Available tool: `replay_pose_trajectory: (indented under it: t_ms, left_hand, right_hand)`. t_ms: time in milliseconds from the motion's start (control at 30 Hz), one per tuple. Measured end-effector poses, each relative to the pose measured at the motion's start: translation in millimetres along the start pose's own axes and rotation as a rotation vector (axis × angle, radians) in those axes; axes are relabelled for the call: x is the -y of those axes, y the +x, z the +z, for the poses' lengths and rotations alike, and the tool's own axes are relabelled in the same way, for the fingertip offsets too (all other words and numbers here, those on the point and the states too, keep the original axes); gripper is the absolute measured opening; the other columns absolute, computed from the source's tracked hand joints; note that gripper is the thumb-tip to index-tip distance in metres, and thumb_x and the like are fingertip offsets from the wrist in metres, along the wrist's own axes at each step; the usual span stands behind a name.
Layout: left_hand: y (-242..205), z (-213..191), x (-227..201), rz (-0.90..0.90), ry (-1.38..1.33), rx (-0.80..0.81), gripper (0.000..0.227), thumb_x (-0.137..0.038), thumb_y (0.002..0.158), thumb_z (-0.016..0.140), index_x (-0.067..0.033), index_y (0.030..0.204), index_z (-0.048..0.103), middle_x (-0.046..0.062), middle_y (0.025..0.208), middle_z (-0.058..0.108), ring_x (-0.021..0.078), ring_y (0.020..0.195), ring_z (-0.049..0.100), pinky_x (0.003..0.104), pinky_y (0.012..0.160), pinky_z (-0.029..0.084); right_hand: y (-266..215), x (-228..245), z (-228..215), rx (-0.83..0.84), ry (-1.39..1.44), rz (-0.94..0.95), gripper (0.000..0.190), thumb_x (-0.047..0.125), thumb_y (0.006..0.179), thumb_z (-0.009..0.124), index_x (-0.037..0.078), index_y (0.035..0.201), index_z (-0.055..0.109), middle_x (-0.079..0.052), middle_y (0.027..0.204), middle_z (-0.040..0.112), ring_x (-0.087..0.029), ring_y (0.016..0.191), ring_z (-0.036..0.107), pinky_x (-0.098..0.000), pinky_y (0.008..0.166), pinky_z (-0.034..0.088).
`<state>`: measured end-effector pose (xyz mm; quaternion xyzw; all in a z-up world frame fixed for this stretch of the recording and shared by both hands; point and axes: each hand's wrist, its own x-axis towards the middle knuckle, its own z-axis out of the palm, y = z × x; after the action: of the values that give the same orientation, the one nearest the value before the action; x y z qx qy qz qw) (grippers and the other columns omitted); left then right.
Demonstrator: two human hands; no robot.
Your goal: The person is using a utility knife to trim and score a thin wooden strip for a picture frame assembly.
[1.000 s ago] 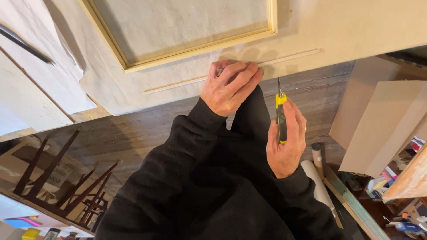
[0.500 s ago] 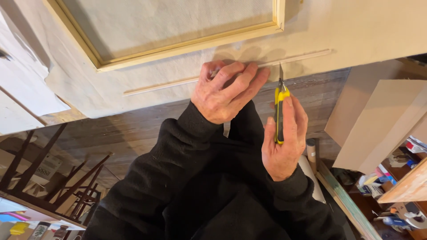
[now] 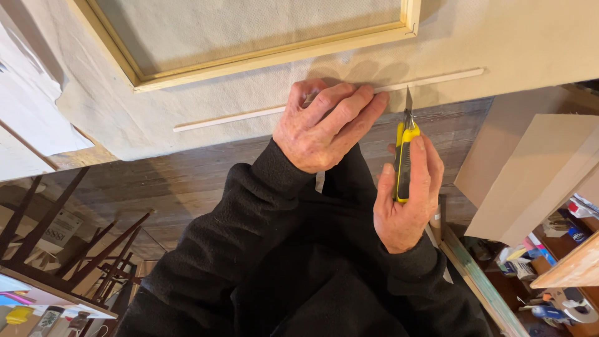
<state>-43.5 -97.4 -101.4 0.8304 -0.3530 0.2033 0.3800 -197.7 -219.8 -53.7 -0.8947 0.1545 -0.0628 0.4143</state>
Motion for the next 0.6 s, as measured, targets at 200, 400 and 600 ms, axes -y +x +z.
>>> replay_pose_trajectory:
  t_ms: [200, 400, 600]
  left_hand:
    - [3.3, -0.9, -1.7, -0.02, 0.009, -0.018, 0.027, -0.005, 0.11, 0.057, -0.0097, 0.102, 0.083, 0.005, 0.1, 0.073, 0.0187, 0.084, 0.067, 0.034, 0.077, 0.052]
    - [2.8, 0.1, -1.7, -0.027, 0.028, -0.024, 0.028, -0.004, 0.11, 0.057, -0.0107, 0.102, 0.082, 0.005, 0.1, 0.072, 0.0181, 0.083, 0.065, 0.034, 0.076, 0.051]
    - [0.9, 1.9, 0.2, -0.002, 0.046, -0.02, 0.033, -0.006, 0.113, 0.051, -0.0123, 0.106, 0.083, 0.005, 0.101, 0.071, 0.0177, 0.084, 0.065, 0.033, 0.076, 0.052]
  right_hand:
    - [-4.0, -5.4, 2.7, -0.014, 0.005, -0.016, 0.043, 0.002, 0.114, 0.058, -0.011, 0.154, 0.048, -0.036, 0.146, 0.051, -0.046, 0.117, 0.072, -0.0529, 0.089, 0.065]
    - [-0.1, -7.2, 5.8, -0.01, 0.001, -0.04, 0.043, 0.001, 0.114, 0.058, -0.012, 0.153, 0.048, -0.037, 0.145, 0.051, -0.046, 0.116, 0.071, -0.0524, 0.088, 0.066]
    - [4.7, -3.4, 7.9, -0.014, 0.002, -0.026, 0.043, 0.003, 0.114, 0.058, -0.01, 0.154, 0.049, -0.035, 0.148, 0.051, -0.045, 0.117, 0.073, -0.0524, 0.089, 0.066]
